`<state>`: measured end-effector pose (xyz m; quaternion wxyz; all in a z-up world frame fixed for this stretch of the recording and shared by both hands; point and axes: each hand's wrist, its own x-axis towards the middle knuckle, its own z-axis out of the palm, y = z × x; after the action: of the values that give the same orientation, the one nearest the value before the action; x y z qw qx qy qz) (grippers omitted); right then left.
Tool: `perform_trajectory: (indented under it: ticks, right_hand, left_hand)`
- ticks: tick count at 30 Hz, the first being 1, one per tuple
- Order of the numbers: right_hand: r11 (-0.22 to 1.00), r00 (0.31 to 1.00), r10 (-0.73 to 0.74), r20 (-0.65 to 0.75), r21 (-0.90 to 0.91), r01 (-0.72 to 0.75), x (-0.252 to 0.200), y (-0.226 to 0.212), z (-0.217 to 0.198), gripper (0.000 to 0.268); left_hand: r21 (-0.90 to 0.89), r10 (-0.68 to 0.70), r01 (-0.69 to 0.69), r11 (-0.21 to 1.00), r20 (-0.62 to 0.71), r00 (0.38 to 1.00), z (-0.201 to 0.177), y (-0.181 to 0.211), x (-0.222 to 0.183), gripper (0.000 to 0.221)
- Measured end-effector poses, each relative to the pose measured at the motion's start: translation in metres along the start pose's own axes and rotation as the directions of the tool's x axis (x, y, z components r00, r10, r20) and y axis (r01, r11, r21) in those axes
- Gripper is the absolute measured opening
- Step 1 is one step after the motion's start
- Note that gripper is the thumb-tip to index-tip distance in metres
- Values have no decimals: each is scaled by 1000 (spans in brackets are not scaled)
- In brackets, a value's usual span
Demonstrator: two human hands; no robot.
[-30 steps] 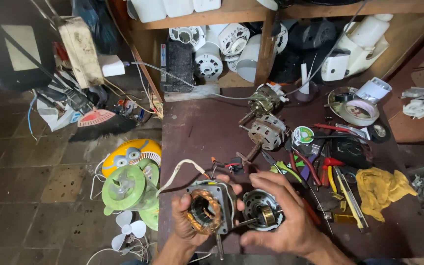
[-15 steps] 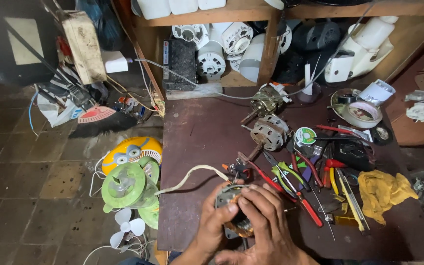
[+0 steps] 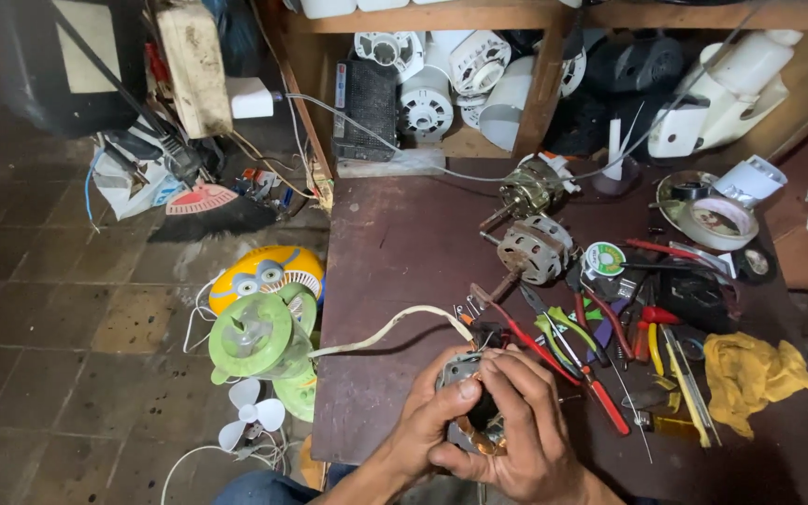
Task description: Disassembling an electric motor to inspect the stator and internal windings on a repair bench.
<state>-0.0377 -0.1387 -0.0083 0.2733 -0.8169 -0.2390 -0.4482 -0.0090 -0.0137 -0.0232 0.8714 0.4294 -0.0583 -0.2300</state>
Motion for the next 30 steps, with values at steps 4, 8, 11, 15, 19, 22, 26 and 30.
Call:
perform_trajectory:
  ticks: [4, 8, 11, 15, 19, 22, 26, 30]
  right_hand:
    - [997, 999, 33, -39, -67, -36, 0, -6, 4, 80]
    - [997, 997, 44, -70, -56, -48, -3, -13, 7, 75]
    - [986, 987, 151, -57, -70, -155, -7, -16, 8, 80]
    - [988, 987, 153, -54, -16, -154, -10, -13, 8, 84]
    - [971, 999, 34, 17, 236, -37, -24, 12, 8, 101]
    - [927, 990, 139, 36, 345, -143, -16, 4, -5, 107]
    - [788, 908, 414, 65, 473, -393, -3, 0, -7, 93]
    - [683, 824, 524, 215, 472, -557, -7, 23, -13, 41]
  left_hand:
    - [55, 126, -132, 990, 97, 987, 2, 5, 1, 50]
    - [40, 93, -96, 995, 85, 992, -7, 1, -1, 46]
    - [58, 58, -63, 996, 78, 995, -11, -1, 0, 43]
    - [14, 46, -47, 999, 68, 997, -13, -6, 2, 42]
    - [-23, 72, -71, 997, 80, 994, -5, 7, 0, 51]
    - [-181, 60, -36, 983, 129, 990, -3, 14, 0, 69]
    - [-199, 87, -38, 979, 243, 966, -10, 20, 1, 78]
    - [-183, 129, -93, 979, 194, 973, -7, 28, 0, 82]
